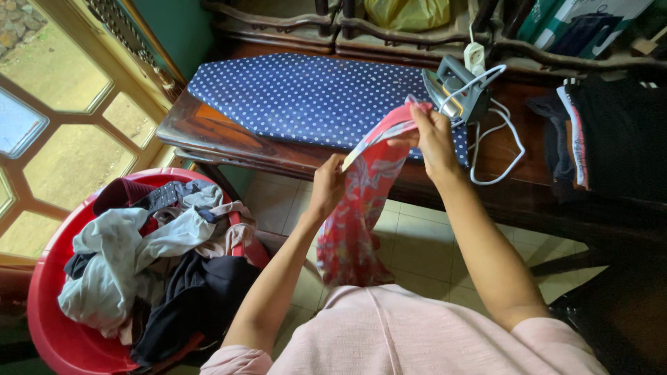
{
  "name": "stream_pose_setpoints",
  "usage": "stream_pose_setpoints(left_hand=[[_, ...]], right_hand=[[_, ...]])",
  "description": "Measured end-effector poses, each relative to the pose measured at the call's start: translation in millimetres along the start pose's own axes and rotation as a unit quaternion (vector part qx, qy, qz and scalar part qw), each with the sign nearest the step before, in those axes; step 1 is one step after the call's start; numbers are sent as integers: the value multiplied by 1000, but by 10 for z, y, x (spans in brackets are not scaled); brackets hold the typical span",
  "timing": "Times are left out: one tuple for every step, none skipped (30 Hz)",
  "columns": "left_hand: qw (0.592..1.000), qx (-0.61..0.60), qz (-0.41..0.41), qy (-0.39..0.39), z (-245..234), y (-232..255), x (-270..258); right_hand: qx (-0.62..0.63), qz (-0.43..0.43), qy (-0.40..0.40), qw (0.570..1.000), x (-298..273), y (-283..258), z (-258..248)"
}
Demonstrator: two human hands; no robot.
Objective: The person takes a pink floral garment from a red laundry basket, unfolds it, and places it on an ironing board. They then use an electric iron to press the garment, smoothing out wrinkles and adjusting the fabric as needed.
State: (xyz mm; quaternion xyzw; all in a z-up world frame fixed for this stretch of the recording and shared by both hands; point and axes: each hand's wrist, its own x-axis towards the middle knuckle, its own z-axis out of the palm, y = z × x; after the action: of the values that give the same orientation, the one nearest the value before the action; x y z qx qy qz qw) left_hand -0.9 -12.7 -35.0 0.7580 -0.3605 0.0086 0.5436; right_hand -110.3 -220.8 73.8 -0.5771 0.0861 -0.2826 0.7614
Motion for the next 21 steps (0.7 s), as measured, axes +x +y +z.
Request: stream_pose_setpoints(left_hand=[[1000,-4,19,18,-16,54,-2],[997,3,76,29,-52,95,-21],[990,10,134,40,-95,111,-50],[980,16,192,50,-115,97,-74],[985,15,167,50,-110,47,-92],[988,14,143,51,-78,-38,-95],[991,12,119,52,-29,-156,-103],[995,1,78,58,32,-294,-119],[997,-9,37,63,100,-437,-152],[997,-19,-4,69,161,-570,-178],[997,-9,-28,75,217,-674,-216],[995,2,-53,79,260,-739,-268],[993,13,-78,84,278,-758,-294],[996,-3,-14,88,280,-723,-321],[994,-19,51,92,266,-644,-355],[988,-34,115,96,240,-539,-392],[991,-49,106,72,223,-424,-425],[992,-62,97,48,214,-320,-455],[993,-76,87,25,212,-248,-483],[993,-52,104,22,225,-222,-506],[992,-28,121,18,258,-248,-537]], right_hand=[[8,-6,0,1000,-7,-42,16],[16,-9,-4,1000,-10,-90,35],[24,-12,-8,1000,-12,-138,58],[32,-15,-11,999,-18,-184,82],[51,-8,-9,999,-17,-225,115],[70,-2,-8,998,-2,-275,145],[88,3,-6,996,-3,-319,174],[91,-1,-10,996,-10,-359,201],[93,-6,-15,996,-18,-397,226],[96,-11,-19,995,-20,-432,250],[94,-17,-22,995,-24,-462,268],[93,-21,-24,995,-33,-482,279],[92,-26,-27,995,-35,-496,285],[96,-28,-25,995,-36,-508,287],[100,-30,-23,994,-29,-518,288],[104,-32,-22,994,-22,-522,293],[101,-34,-22,994,-17,-531,290],[98,-36,-23,994,-11,-544,287],[96,-39,-24,994,-11,-552,289],[95,-42,-22,994,-13,-562,294],[95,-46,-20,994,-14,-574,297]])
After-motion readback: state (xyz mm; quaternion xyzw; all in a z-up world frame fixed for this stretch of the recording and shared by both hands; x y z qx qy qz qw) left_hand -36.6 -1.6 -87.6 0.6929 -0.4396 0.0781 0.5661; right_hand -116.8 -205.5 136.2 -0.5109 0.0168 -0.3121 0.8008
